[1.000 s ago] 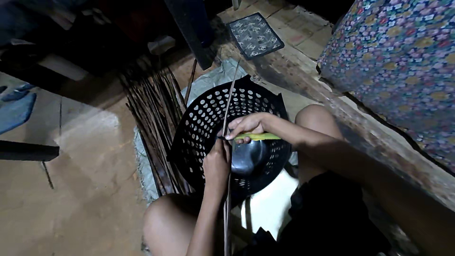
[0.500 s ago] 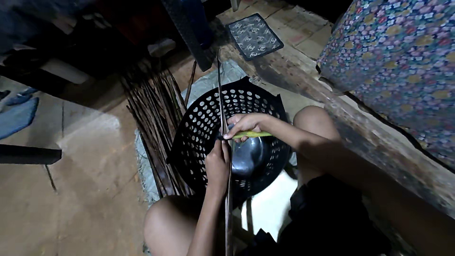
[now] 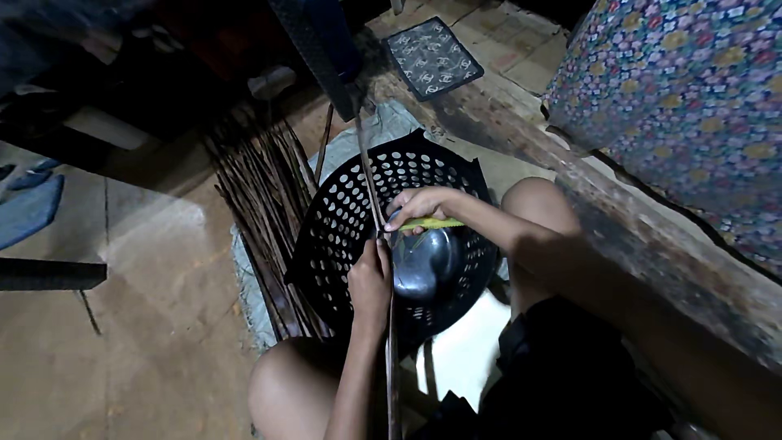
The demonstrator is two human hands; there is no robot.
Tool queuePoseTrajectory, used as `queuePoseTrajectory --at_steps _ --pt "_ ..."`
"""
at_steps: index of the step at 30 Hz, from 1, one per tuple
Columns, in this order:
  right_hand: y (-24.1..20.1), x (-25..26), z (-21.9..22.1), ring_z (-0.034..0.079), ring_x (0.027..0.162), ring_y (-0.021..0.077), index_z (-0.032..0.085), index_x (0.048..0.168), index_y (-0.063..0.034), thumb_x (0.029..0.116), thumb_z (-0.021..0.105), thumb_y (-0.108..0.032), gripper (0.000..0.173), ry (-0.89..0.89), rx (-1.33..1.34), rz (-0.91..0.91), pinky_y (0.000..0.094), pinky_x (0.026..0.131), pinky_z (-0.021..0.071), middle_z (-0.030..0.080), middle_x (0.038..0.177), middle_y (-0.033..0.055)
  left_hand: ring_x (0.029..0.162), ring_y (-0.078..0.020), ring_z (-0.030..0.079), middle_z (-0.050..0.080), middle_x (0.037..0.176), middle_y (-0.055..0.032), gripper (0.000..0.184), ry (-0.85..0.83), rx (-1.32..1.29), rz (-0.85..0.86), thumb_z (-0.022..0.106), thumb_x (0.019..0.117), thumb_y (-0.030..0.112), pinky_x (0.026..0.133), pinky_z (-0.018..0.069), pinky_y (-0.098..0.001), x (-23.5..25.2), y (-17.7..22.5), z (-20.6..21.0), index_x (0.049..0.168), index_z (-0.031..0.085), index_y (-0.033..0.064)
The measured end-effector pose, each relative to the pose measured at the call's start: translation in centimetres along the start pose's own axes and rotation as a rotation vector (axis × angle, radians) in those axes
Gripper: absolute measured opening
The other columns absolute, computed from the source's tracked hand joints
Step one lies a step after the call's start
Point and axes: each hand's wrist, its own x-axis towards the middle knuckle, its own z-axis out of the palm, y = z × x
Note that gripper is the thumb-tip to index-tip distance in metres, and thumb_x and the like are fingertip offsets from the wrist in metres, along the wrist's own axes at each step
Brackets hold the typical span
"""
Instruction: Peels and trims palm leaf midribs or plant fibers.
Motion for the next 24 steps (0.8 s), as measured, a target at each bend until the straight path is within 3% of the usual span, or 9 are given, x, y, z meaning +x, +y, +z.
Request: queuePoseTrajectory --at_steps 3,5,8,12,15,20,24 --pt "0.0 0.1 0.0 0.044 0.048 -0.0035 0.056 0.105 0.0031 0.1052 0.054 -0.009 0.012 -0.005 -0.019 -0.003 0.0103 0.047 0.0377 0.051 0.065 -0.0022 0.058 -0.0294 0.063 0.064 0.068 -0.0219 0.030 0.003 0.006 0.020 0.047 0.1044 0.007 0.058 0.0506 -0.0411 0.1 -0.3 0.1 0.099 0.068 -0.0147" --pt "0.3 0.6 0.0 0.044 0.049 -0.0031 0.057 0.106 0.0050 0.1044 0.056 -0.008 0.013 0.011 -0.042 -0.021 0.0106 0.048 0.0377 0.051 0.066 -0.0013 0.058 -0.0262 0.061 0.064 0.069 -0.0201 0.029 -0.041 -0.025 0.001 0.052 0.1040 0.010 0.059 0.0497 -0.0393 0.1 -0.6 0.1 0.105 0.068 -0.0139" --pt "1.4 2.3 -0.1 0.046 0.049 -0.0010 0.060 0.099 0.0081 0.1026 0.059 -0.008 0.016 0.077 -0.128 -0.053 0.0132 0.050 0.0386 0.052 0.063 0.0004 0.068 -0.0349 0.066 0.068 0.079 -0.0241 0.031 -0.168 -0.002 -0.075 0.055 0.1046 0.014 0.068 0.0528 -0.0489 0.3 -0.1 -0.1 0.113 0.067 -0.0128" --pt "0.8 2.9 -1.4 0.045 0.051 0.0034 0.062 0.109 0.0101 0.1029 0.059 -0.009 0.020 0.167 -0.172 -0.019 0.0178 0.052 0.0390 0.053 0.067 0.0034 0.082 -0.0431 0.070 0.070 0.089 -0.0271 0.032 -0.268 0.077 -0.135 0.052 0.1063 0.016 0.076 0.0530 -0.0559 0.4 1.1 -0.2 0.119 0.065 -0.0110" --pt "-0.2 3.1 -3.6 0.045 0.056 0.0048 0.063 0.116 0.0080 0.1042 0.058 -0.011 0.023 0.334 -0.132 -0.047 0.0203 0.056 0.0407 0.057 0.077 0.0057 0.086 -0.0449 0.070 0.070 0.093 -0.0282 0.033 -0.319 0.110 -0.155 0.051 0.1069 0.017 0.078 0.0525 -0.0577 0.1 1.8 -0.5 0.119 0.065 -0.0103" --pt "-2.1 2.3 -6.1 0.048 0.059 0.0049 0.058 0.123 0.0069 0.1059 0.055 -0.012 0.026 0.590 0.113 -0.088 0.0192 0.056 0.0425 0.056 0.086 0.0062 0.077 -0.0435 0.070 0.070 0.086 -0.0272 0.031 -0.244 0.103 -0.083 0.054 0.1050 0.014 0.072 0.0537 -0.0558 -0.7 1.9 -0.8 0.115 0.066 -0.0121" --pt "-2.5 1.8 -7.1 0.048 0.058 0.0043 0.060 0.117 0.0070 0.1057 0.056 -0.013 0.023 0.677 0.186 -0.137 0.0190 0.056 0.0433 0.057 0.083 0.0048 0.073 -0.0428 0.069 0.069 0.082 -0.0268 0.031 -0.218 0.086 -0.066 0.055 0.1047 0.015 0.069 0.0537 -0.0554 -1.0 1.9 -1.2 0.112 0.067 -0.0127"
